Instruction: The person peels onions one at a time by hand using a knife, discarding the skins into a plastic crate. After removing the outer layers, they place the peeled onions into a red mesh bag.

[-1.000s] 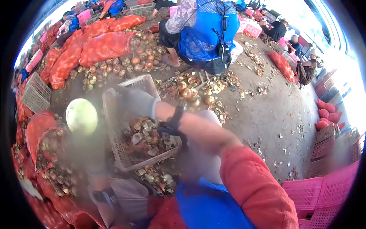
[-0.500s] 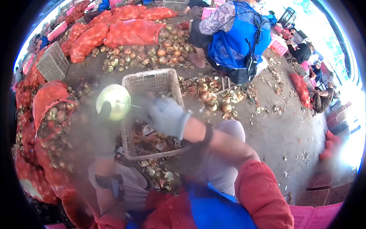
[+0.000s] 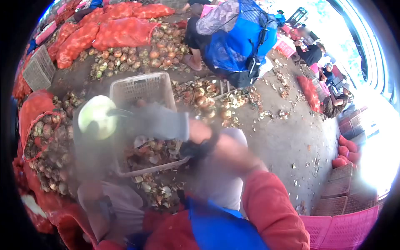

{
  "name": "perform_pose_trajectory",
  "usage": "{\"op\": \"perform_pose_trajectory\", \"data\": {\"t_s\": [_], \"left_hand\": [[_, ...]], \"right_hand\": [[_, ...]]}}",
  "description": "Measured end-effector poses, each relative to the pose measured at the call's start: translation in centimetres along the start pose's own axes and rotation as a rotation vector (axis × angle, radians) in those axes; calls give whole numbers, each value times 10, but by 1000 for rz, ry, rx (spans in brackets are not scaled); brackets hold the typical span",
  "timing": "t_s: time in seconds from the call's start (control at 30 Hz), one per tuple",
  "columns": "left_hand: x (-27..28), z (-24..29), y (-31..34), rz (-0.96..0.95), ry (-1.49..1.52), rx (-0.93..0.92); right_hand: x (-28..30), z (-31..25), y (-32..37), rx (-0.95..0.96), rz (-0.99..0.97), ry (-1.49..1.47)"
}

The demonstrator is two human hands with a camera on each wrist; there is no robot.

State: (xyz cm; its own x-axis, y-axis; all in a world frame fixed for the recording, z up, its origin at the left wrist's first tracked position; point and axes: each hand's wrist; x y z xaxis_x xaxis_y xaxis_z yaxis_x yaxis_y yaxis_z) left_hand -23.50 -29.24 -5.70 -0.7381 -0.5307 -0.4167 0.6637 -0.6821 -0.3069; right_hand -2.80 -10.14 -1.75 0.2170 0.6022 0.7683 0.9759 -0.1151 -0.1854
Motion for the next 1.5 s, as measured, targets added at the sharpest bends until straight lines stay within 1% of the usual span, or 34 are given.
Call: {"op": "perform_pose_trajectory", "data": {"t_s": [0.03,0.07,0.1,0.17,0.2,0.23,0.3,0.33,0.37,0.4,0.43,0.47,0.5,0.53,0.57,0.6,0.63,0.7,0.73,0.77,0.83,0.87,0.93,0.97,1.03,1.07,1.1,1.17,1.27,1.3,1.37,1.4,1.43,1.5], "left_hand": [[-8,15,5,-65,-166,-36],[-36,46,13,-50,-350,33],[-36,50,12,-118,-320,81],[-39,52,14,-134,-557,2],[-35,49,14,-130,-579,17],[-31,44,14,-105,-633,-21],[-26,39,12,-84,-694,-74],[-27,38,14,-13,-596,-1],[-28,35,15,52,-490,67],[-30,31,15,108,-378,134],[-26,23,15,91,-366,126],[-20,14,15,81,-109,175],[-23,13,14,66,146,226],[-26,15,19,5,23,182],[-29,15,20,-3,25,189],[-32,15,20,-25,30,261],[-32,16,22,-33,28,333],[-29,16,21,4,53,340],[-27,15,19,30,89,342],[-25,14,19,43,88,332],[-23,12,20,42,52,283],[-23,11,19,44,45,284],[-25,7,17,17,18,197],[-25,7,16,20,17,201],[-25,8,12,-14,104,184],[-26,9,11,-11,100,188],[-29,10,12,41,126,173],[-28,8,10,89,152,157],[-23,2,10,75,91,131],[-24,5,12,83,16,120],[-23,3,12,75,-45,104],[-17,0,12,61,-41,133],[-15,0,13,47,-40,162],[-20,1,16,44,44,189]], "right_hand": [[2,-1,1,-74,-96,-16],[6,-11,0,-206,-113,-136],[9,-11,0,-186,-114,-150],[10,-9,0,3,-127,122],[-3,2,0,-81,-155,101],[-11,-10,1,-72,-153,79],[-21,-38,5,-245,-51,-357],[-31,-30,8,-316,-129,-470],[-35,-22,9,-309,-121,-465],[-34,-21,6,-349,-201,-638],[-29,-24,6,-393,-278,-808],[-22,-31,9,-440,-287,-892],[-14,-28,10,-444,-265,-877],[-8,-22,12,-410,-443,-1063],[-6,-19,15,-370,-639,-1254],[0,-24,17,-374,-629,-1258],[9,-35,18,-372,-579,-1102],[22,-51,16,-347,-491,-782],[14,-45,15,55,-177,-399],[23,-45,19,-151,-227,-761],[28,-42,19,-279,-227,-760],[23,-38,17,-275,-228,-765],[7,-30,14,-42,53,-186],[3,-28,15,-45,50,-191],[-2,-31,14,-1,207,139],[-2,-36,17,-115,147,148],[-8,-37,19,-116,142,139],[-16,-36,21,-87,308,417],[-34,-27,19,-46,324,407],[-38,-29,16,-54,328,413],[-42,-32,12,-271,106,-344],[-36,-29,12,-386,-58,-473],[-26,-39,12,-389,-49,-470],[-3,-61,16,-385,-336,-1160]]}}
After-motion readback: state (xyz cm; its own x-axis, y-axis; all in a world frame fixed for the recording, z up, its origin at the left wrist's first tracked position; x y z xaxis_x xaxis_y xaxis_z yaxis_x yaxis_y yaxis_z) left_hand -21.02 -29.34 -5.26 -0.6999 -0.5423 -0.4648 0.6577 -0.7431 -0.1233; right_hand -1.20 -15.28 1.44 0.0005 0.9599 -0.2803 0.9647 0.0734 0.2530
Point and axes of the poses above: each hand's wrist, its own y-axis away from the middle knuckle, its own x-axis out of the back of the hand, z = x × y, and after that the axes turned 13 degrees about y, right-handed
